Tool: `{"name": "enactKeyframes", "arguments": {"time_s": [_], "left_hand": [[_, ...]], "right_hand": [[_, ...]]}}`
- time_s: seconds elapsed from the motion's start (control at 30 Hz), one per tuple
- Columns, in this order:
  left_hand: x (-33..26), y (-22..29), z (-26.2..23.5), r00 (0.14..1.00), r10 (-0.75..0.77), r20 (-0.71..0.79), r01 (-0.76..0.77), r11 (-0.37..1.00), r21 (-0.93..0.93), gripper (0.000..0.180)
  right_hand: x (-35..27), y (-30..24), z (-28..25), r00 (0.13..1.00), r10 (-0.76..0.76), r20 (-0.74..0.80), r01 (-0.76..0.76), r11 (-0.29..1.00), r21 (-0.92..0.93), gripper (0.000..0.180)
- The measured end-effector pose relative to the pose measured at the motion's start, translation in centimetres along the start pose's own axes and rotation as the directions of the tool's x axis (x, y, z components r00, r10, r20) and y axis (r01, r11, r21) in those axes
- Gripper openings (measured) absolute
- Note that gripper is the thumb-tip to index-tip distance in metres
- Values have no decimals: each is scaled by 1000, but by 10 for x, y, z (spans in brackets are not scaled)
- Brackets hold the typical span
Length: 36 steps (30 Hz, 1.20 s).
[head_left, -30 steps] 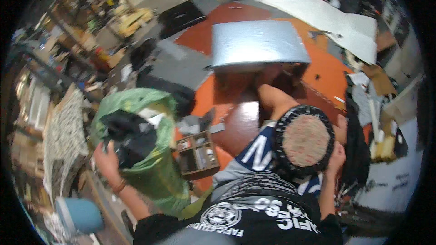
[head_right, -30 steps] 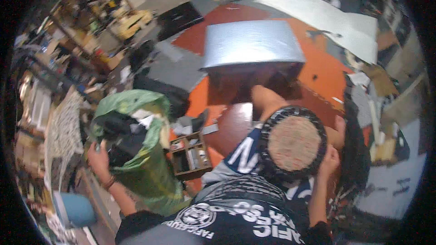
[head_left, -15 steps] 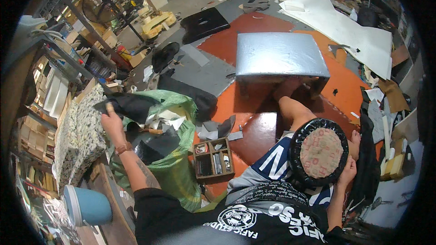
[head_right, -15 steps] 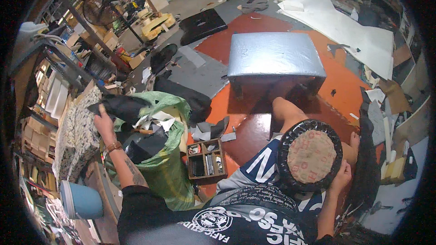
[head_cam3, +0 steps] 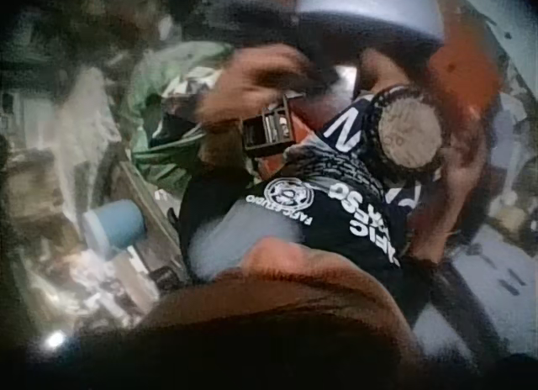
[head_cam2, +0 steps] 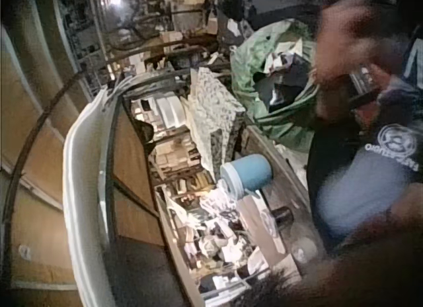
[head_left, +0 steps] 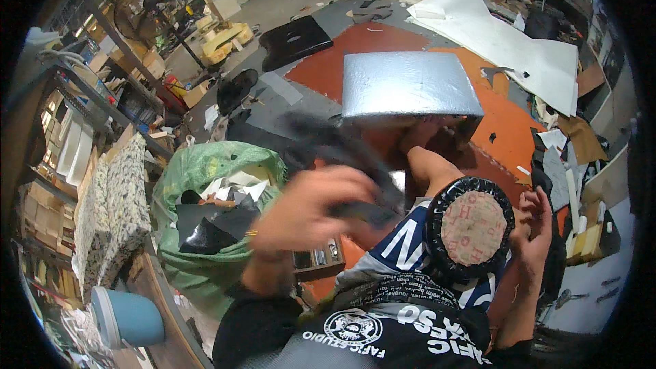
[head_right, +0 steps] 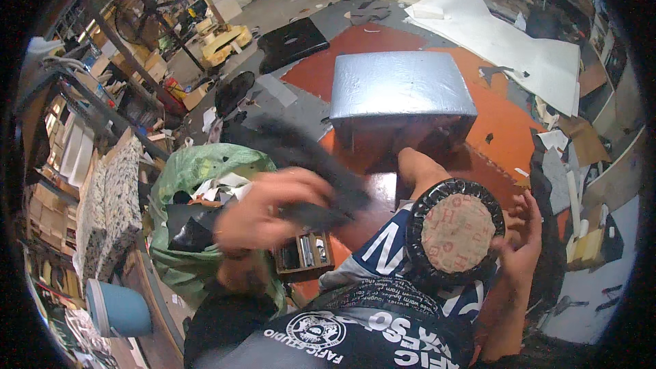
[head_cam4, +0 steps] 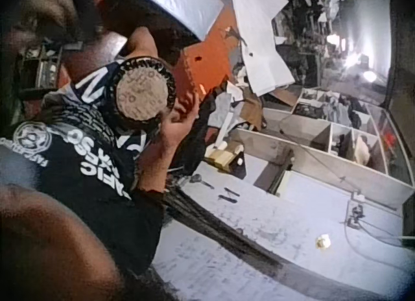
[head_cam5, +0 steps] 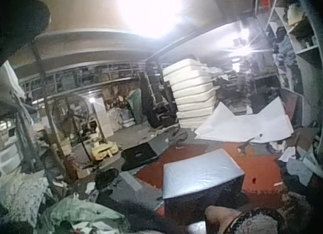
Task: The person uses a heat gun to apply heat to the rim of a hat base while seated on the floor. They then place a black fabric piece over the rim and press it into place, smoothing the edges by hand.
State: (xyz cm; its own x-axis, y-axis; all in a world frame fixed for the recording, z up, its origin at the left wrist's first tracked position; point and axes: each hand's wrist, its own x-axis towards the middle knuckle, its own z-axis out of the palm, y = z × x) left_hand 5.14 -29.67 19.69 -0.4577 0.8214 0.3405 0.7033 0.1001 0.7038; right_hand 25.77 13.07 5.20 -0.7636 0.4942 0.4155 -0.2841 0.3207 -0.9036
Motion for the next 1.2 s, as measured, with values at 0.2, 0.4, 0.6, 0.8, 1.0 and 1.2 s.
{"name": "enactKeyframes", "arguments": {"time_s": [0.2, 0.4, 0.6, 0.8, 1.0, 1.2], "left_hand": [[73, 41, 138, 924, 326, 199, -212, 871, -443, 24], [36, 14, 96, 1000, 6, 6, -4, 980, -197, 29], [-85, -65, -74, 666, -591, -455, 729, 387, 564, 27], [-181, -127, -125, 264, -912, -314, 854, 70, 516, 40], [-201, -143, -127, 305, -908, -288, 893, 168, 417, 33], [-211, -134, -142, 411, -815, -408, 912, 365, 190, 30]], "right_hand": [[-32, -108, 44, 840, 132, 527, -204, 976, 81, 107], [-32, -82, -8, 789, 376, 486, -195, 903, -382, 53], [-37, -47, -17, 883, 394, 255, -335, 910, -246, 35], [-36, -36, -4, 876, 423, 230, -365, 895, -254, 26], [-37, -34, -6, 884, 424, 195, -362, 887, -285, 14], [-46, -29, -20, 856, 510, 82, -492, 854, -171, 22]]}}
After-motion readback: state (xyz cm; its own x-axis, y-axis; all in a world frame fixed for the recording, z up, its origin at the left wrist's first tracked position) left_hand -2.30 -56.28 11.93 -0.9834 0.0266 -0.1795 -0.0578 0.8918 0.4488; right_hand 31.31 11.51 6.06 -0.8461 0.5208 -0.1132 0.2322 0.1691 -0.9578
